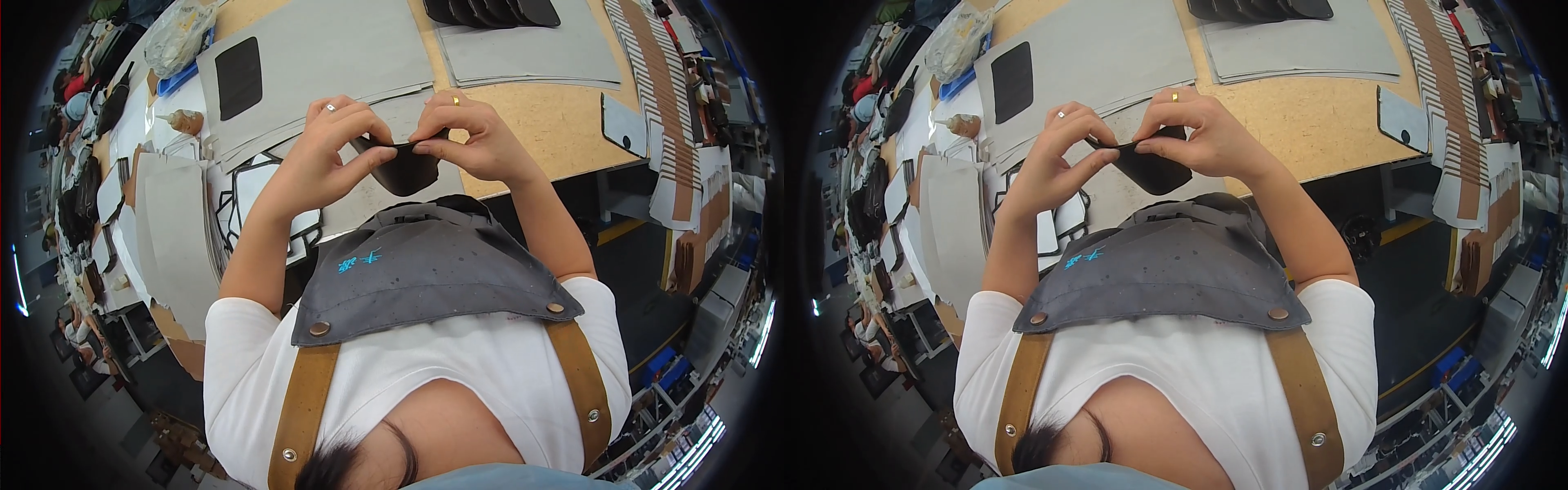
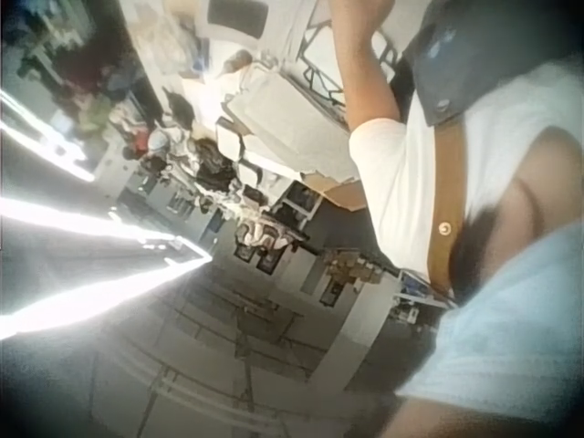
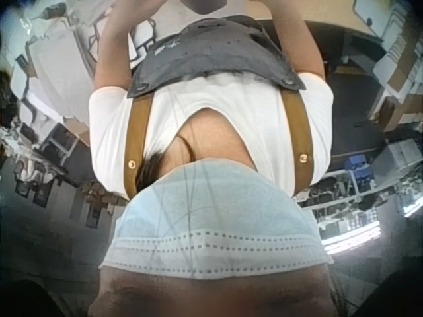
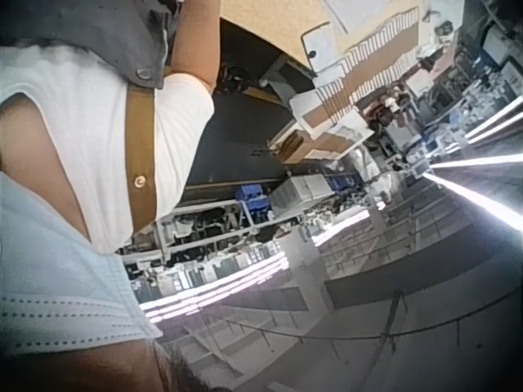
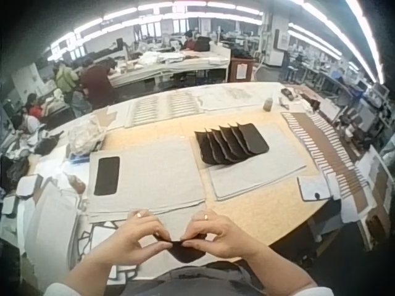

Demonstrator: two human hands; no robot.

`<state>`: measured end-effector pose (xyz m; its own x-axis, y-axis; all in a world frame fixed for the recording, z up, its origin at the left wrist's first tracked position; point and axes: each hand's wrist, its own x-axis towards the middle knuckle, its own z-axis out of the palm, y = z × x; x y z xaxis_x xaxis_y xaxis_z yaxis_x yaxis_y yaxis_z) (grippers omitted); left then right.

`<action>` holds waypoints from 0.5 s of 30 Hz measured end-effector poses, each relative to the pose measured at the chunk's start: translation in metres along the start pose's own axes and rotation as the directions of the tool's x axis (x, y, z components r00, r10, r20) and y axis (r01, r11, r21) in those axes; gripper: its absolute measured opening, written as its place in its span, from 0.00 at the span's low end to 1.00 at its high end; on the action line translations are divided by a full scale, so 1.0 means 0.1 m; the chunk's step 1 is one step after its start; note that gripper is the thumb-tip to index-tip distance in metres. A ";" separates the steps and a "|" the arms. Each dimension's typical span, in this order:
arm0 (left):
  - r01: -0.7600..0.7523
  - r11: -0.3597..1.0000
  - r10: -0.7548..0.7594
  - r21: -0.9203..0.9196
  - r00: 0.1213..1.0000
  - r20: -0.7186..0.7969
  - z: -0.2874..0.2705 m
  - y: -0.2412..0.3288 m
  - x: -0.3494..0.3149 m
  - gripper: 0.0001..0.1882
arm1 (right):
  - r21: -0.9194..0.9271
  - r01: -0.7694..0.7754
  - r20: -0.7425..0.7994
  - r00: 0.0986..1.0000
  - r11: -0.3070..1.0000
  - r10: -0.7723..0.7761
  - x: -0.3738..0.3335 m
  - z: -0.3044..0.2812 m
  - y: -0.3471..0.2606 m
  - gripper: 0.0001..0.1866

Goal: The recorder is aligning and assembling multiple leather and plastic components to prepare them for sewing.

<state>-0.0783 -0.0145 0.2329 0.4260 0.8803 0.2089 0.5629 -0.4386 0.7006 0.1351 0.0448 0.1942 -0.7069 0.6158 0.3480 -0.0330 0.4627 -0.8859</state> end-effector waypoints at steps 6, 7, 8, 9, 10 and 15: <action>-0.044 0.999 0.044 -0.008 0.998 -0.034 0.03 -0.02 -0.02 0.06 | 0.053 0.034 0.014 0.999 0.998 -0.035 -0.04 0.02 0.05 0.04; -0.058 0.998 0.058 -0.008 0.998 -0.035 0.03 -0.03 -0.01 0.06 | 0.109 0.008 0.015 1.000 0.994 -0.009 -0.06 0.03 0.08 0.04; -0.059 0.998 0.058 -0.008 0.998 -0.036 0.02 -0.05 -0.01 0.06 | 0.163 -0.018 0.016 1.000 0.986 0.016 -0.08 0.02 0.10 0.05; -0.024 1.000 0.024 -0.012 1.000 -0.012 0.00 -0.08 -0.02 0.06 | 0.163 -0.018 0.017 1.000 0.987 0.015 -0.09 0.01 0.11 0.05; 0.010 1.000 -0.009 -0.015 1.000 0.013 -0.02 -0.11 -0.03 0.06 | 0.178 -0.074 0.008 0.997 0.981 0.073 -0.12 -0.01 0.11 0.05; 0.057 0.998 -0.054 -0.039 0.996 0.074 -0.05 -0.13 -0.04 0.06 | -0.264 0.051 0.015 0.999 0.963 -0.049 -0.06 0.04 -0.05 0.07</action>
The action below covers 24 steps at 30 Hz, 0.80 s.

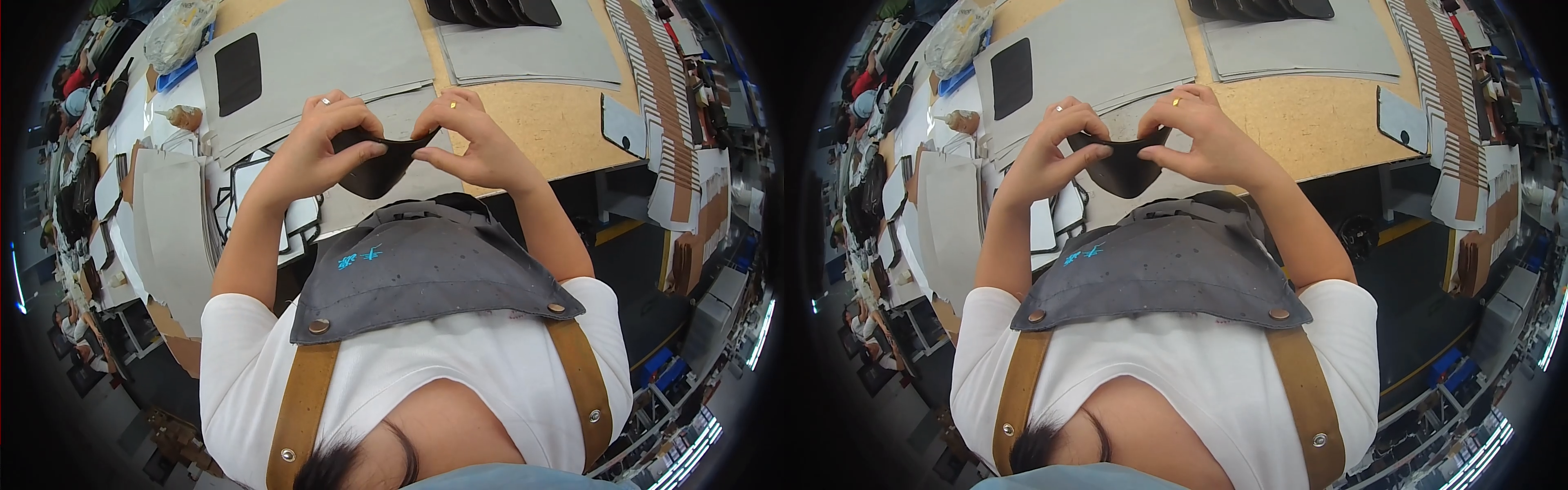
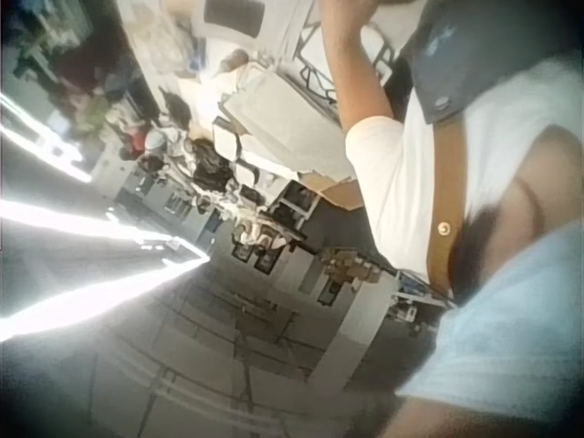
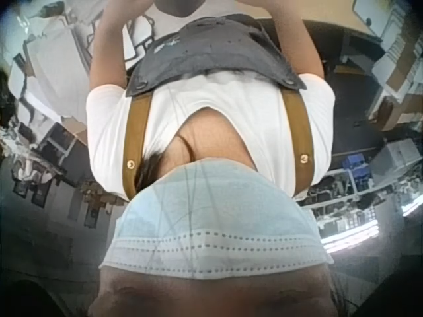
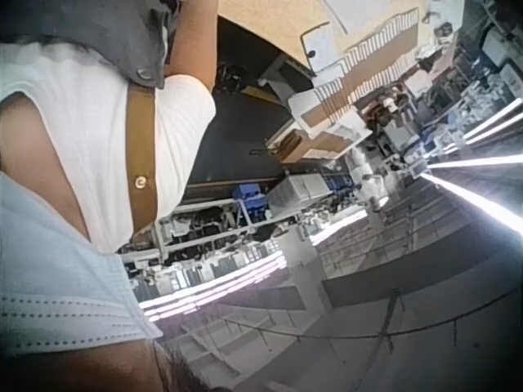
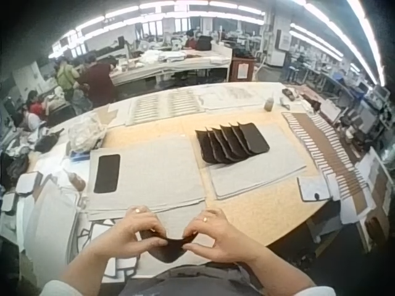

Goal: The recorder is aligning and assembling multiple leather and plastic components to prepare them for sewing.

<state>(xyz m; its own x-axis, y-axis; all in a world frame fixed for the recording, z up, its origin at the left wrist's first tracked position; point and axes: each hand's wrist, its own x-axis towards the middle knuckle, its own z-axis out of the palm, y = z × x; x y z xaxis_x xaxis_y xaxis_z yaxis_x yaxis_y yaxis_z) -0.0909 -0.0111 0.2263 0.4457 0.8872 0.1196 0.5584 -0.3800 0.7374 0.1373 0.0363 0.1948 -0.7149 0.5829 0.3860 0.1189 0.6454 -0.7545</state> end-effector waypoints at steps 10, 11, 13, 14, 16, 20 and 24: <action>-0.075 0.997 0.075 0.009 0.997 -0.003 0.06 0.02 0.09 0.06 | 0.067 0.024 -0.030 0.999 0.997 -0.022 0.05 0.07 -0.01 0.06; -0.082 0.997 0.082 0.006 0.997 -0.002 0.07 0.01 0.10 0.06 | 0.083 0.028 -0.022 0.999 0.996 -0.026 0.05 0.08 -0.02 0.06; -0.085 0.986 0.090 -0.142 0.996 0.027 0.05 -0.03 0.11 0.05 | 0.091 0.029 -0.018 0.999 0.995 -0.028 0.05 0.07 -0.02 0.06; -0.090 0.985 0.095 -0.145 0.995 0.029 0.04 -0.05 0.11 0.05 | 0.115 0.034 0.022 0.999 0.993 -0.037 0.05 0.07 -0.03 0.06; -0.013 0.951 0.055 -0.310 0.990 0.128 0.03 -0.09 0.11 0.06 | 0.129 0.042 0.098 0.994 0.991 -0.055 0.04 0.03 -0.03 0.06; 0.130 0.905 -0.084 -0.404 0.988 0.131 -0.04 -0.12 0.11 0.07 | 0.071 0.031 0.143 0.989 0.997 -0.041 0.00 -0.13 0.12 0.06; 0.011 0.972 -0.010 -0.236 1.000 0.003 0.04 -0.13 0.21 0.07 | -0.051 -0.011 0.089 0.996 0.999 0.016 0.04 -0.08 0.09 0.08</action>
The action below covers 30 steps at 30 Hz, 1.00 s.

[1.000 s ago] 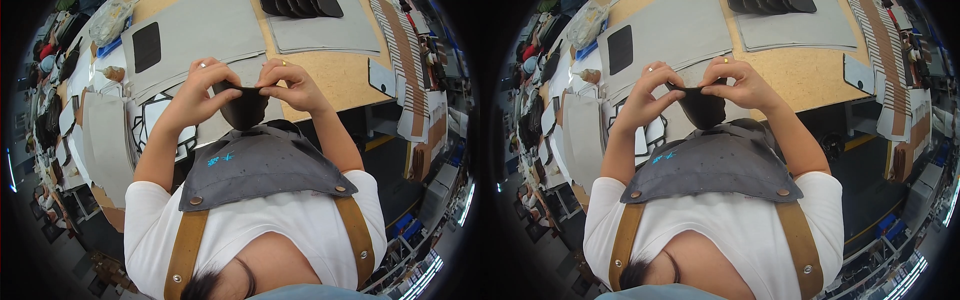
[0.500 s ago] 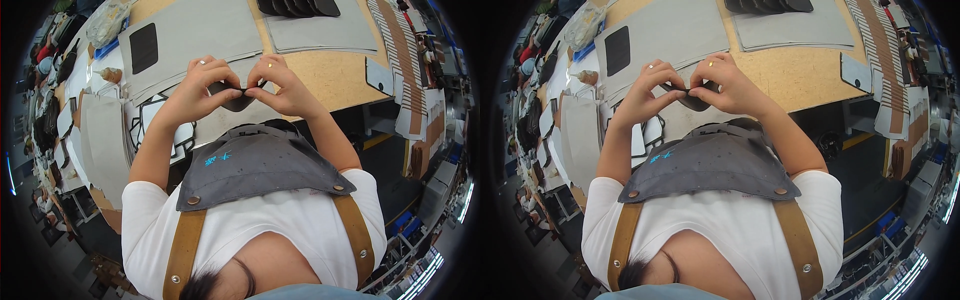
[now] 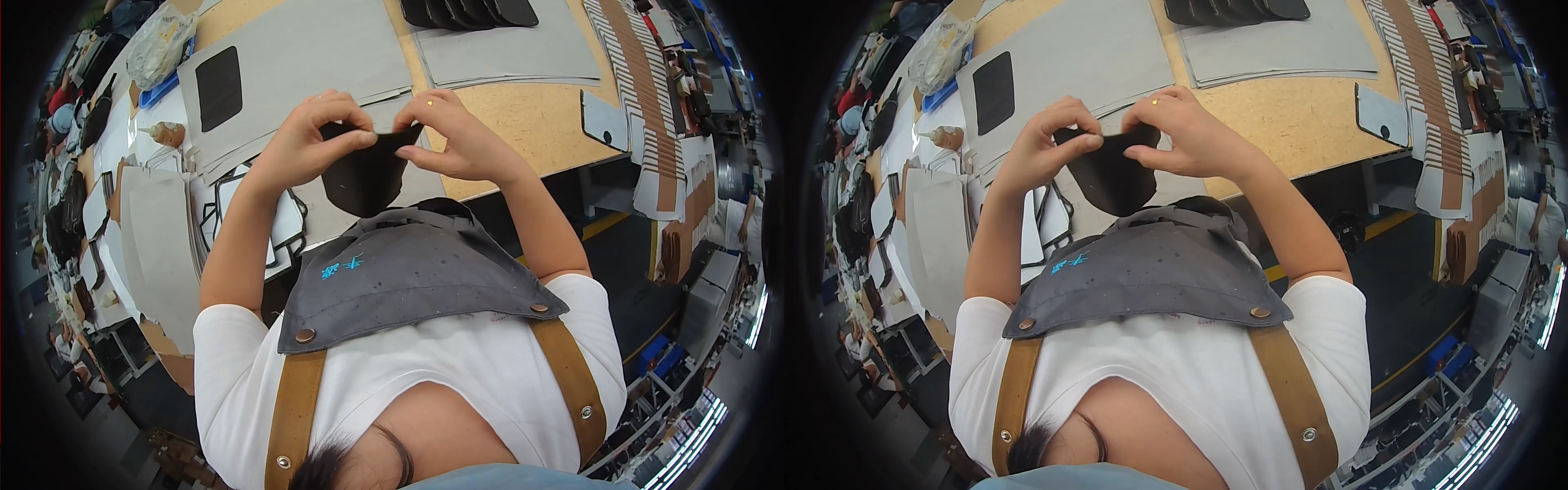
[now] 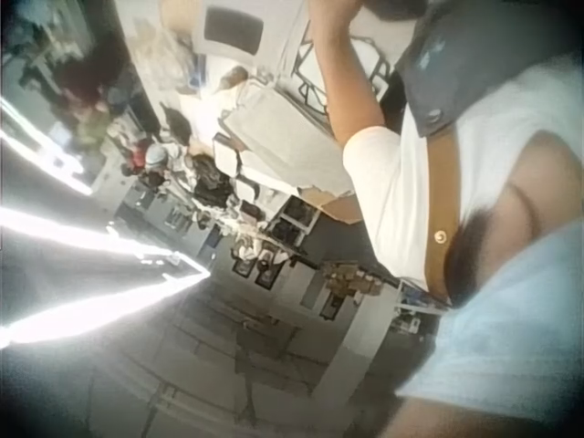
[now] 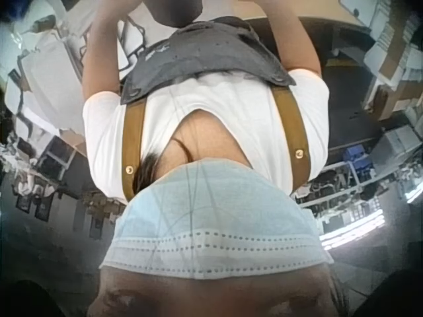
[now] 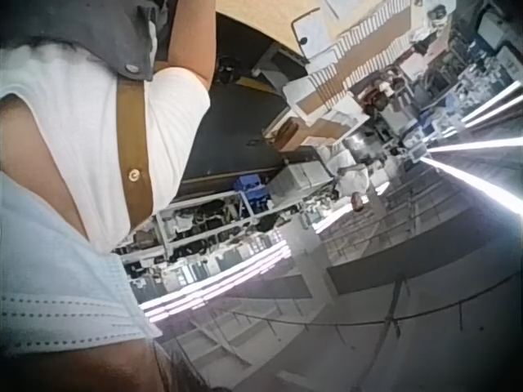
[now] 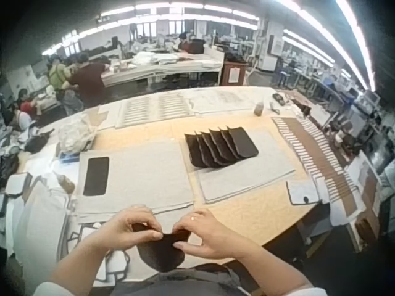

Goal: The recorder is aligning and assembling multiple leather and plastic components to prepare them for sewing.

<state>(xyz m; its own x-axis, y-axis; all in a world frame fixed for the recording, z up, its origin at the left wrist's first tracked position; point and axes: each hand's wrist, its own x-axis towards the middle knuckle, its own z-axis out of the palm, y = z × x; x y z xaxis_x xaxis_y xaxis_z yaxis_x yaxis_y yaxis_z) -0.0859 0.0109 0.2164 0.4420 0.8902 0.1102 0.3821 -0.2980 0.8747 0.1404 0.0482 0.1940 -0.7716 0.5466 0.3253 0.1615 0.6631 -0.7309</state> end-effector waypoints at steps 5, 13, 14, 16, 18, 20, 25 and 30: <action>0.163 0.959 -0.191 -0.231 0.976 -0.105 0.07 -0.03 0.07 0.08 | 0.055 -0.063 -0.159 0.985 0.997 0.071 -0.04 0.07 0.06 0.09; 0.158 0.927 -0.200 -0.339 0.975 -0.095 0.17 -0.17 0.05 0.09 | 0.057 -0.085 -0.240 0.966 0.995 0.097 -0.02 0.14 -0.02 0.07; 0.112 0.945 -0.154 -0.307 0.981 -0.118 0.18 -0.15 0.06 0.09 | 0.055 -0.087 -0.241 0.966 0.995 0.098 -0.02 0.14 -0.01 0.07; 0.063 0.960 -0.104 -0.274 0.985 -0.136 0.19 -0.14 0.07 0.09 | 0.036 -0.049 -0.234 0.971 0.998 0.056 -0.02 0.14 0.04 0.06; 0.166 0.932 -0.205 -0.324 0.974 -0.092 0.20 -0.16 0.07 0.08 | 0.088 -0.046 -0.266 0.962 0.995 0.068 -0.04 0.17 0.06 0.05; 0.118 0.934 -0.157 -0.336 0.983 -0.091 0.22 -0.15 0.09 0.08 | 0.134 -0.047 -0.302 0.949 0.990 0.086 -0.07 0.19 0.07 0.05; 0.088 0.922 -0.125 -0.377 0.989 -0.075 0.28 -0.13 0.10 0.06 | 0.161 -0.103 -0.295 0.944 0.982 0.148 -0.09 0.20 -0.01 0.03; 0.078 0.929 -0.094 -0.361 0.995 -0.029 0.28 -0.09 0.17 0.06 | 0.184 -0.117 -0.262 0.951 0.976 0.164 -0.11 0.14 -0.04 0.03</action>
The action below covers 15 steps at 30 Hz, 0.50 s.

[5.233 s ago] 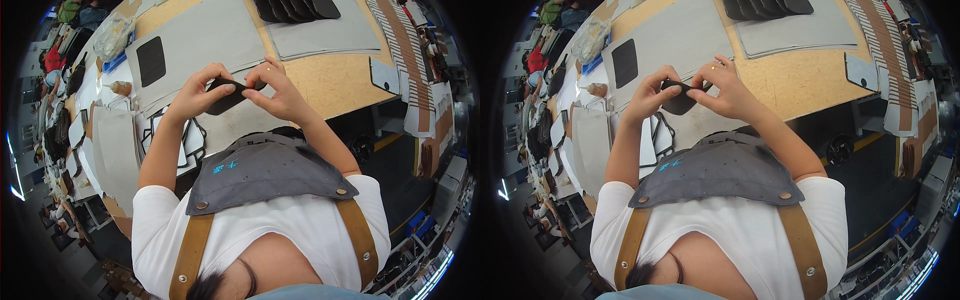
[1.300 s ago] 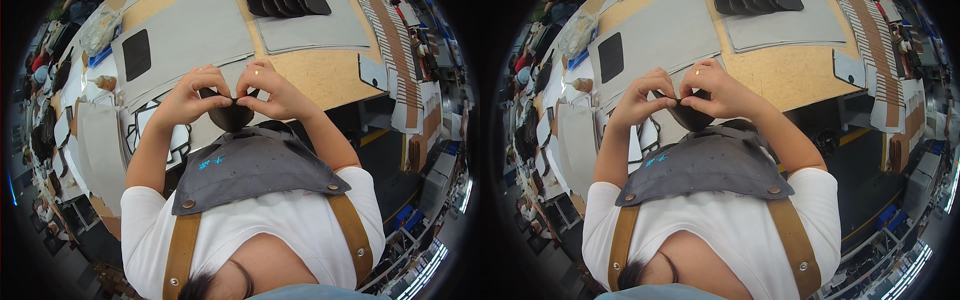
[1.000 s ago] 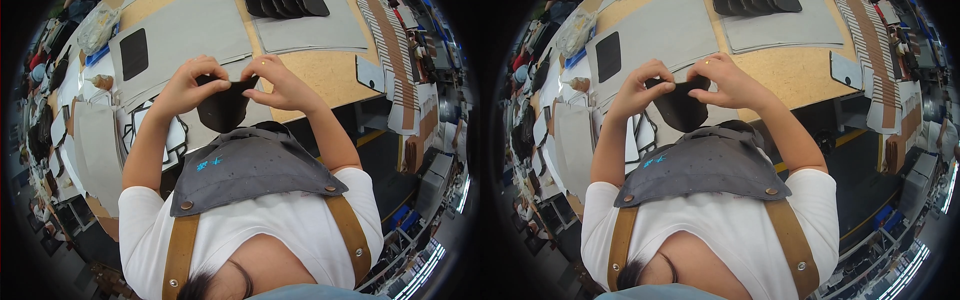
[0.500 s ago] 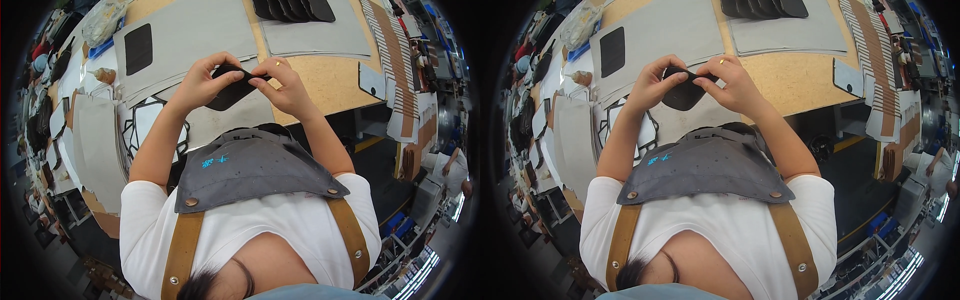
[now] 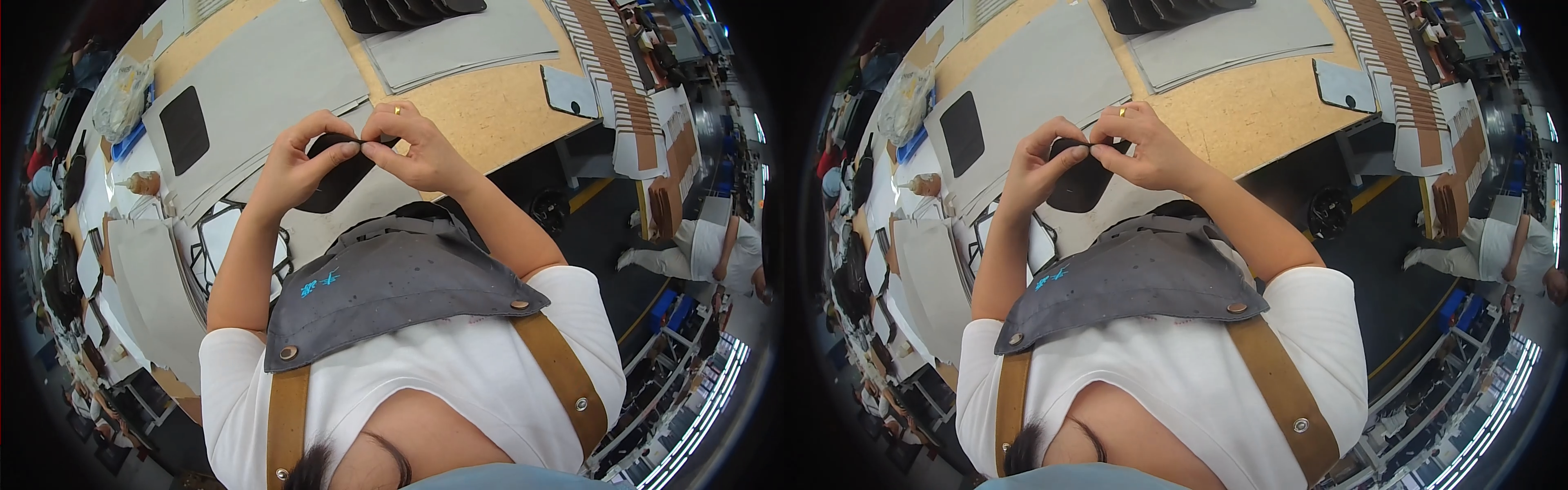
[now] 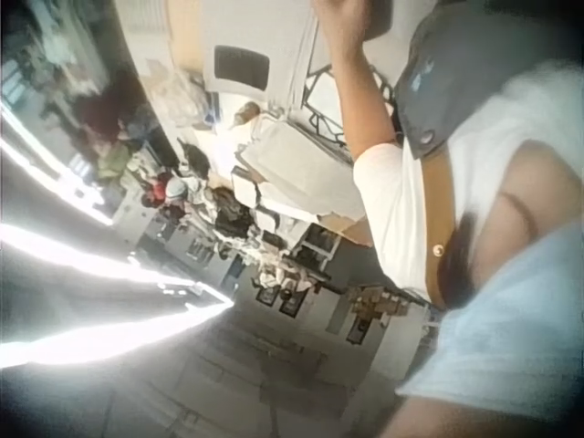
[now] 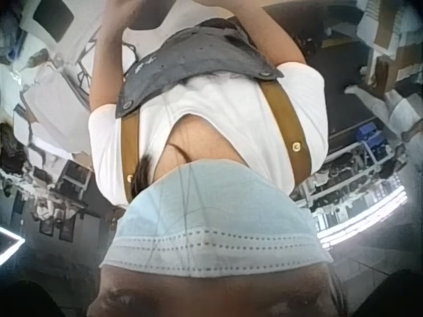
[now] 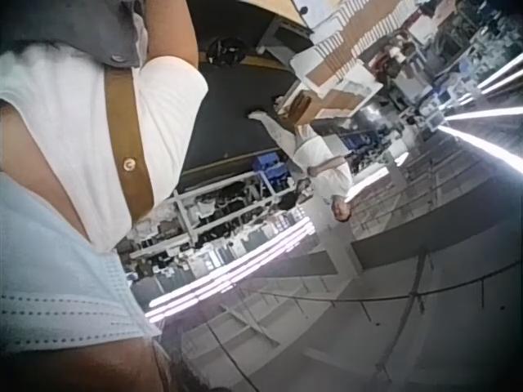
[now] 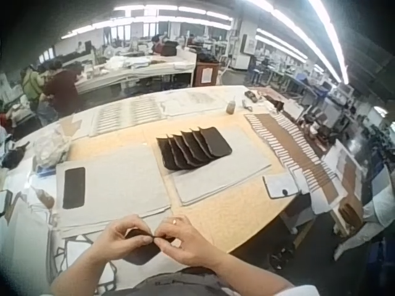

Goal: The recorder is aligning and assembling multiple leather and plastic components to prepare them for sewing.

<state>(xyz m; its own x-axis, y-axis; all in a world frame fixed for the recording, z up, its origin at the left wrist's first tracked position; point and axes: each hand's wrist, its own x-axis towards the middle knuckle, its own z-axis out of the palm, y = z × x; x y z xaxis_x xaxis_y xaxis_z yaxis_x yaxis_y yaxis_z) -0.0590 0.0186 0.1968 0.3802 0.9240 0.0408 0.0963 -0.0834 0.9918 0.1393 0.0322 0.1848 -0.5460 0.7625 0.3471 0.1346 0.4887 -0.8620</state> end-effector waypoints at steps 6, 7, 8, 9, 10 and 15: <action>0.136 0.969 -0.122 -0.206 0.989 0.080 -0.01 -0.01 0.06 0.06 | -0.058 0.076 0.016 0.997 0.995 -0.075 -0.13 -0.16 0.08 0.04; 0.184 0.935 -0.164 -0.304 0.982 0.088 -0.03 -0.02 0.07 0.05 | -0.017 -0.011 0.014 1.000 1.000 0.011 -0.18 -0.22 0.09 0.04; 0.128 0.969 -0.114 -0.210 0.990 0.080 -0.03 -0.03 0.08 0.05 | 0.024 -0.098 0.019 0.995 0.995 0.097 -0.22 -0.24 0.10 0.04; 0.133 0.969 -0.120 -0.209 0.990 0.074 -0.02 -0.04 0.11 0.05 | 0.032 -0.097 0.024 0.995 0.995 0.096 -0.22 -0.23 0.09 0.04; 0.081 0.986 -0.069 -0.144 0.994 0.088 -0.01 -0.03 0.15 0.06 | -0.020 -0.115 0.030 0.993 0.993 0.115 -0.22 -0.21 0.06 0.04; -0.351 0.909 0.333 0.225 0.936 0.118 -0.10 0.07 0.23 0.09 | -0.332 0.102 -0.074 0.988 0.938 -0.133 -0.15 -0.36 0.03 0.07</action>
<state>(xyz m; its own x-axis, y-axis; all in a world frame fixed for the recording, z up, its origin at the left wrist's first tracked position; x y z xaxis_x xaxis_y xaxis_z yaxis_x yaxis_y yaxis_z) -0.0587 0.0429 0.2058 0.4965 0.7927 0.3538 0.1611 -0.4846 0.8597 0.1775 0.0378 0.1900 -0.4964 0.7199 0.4852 0.3449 0.6764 -0.6507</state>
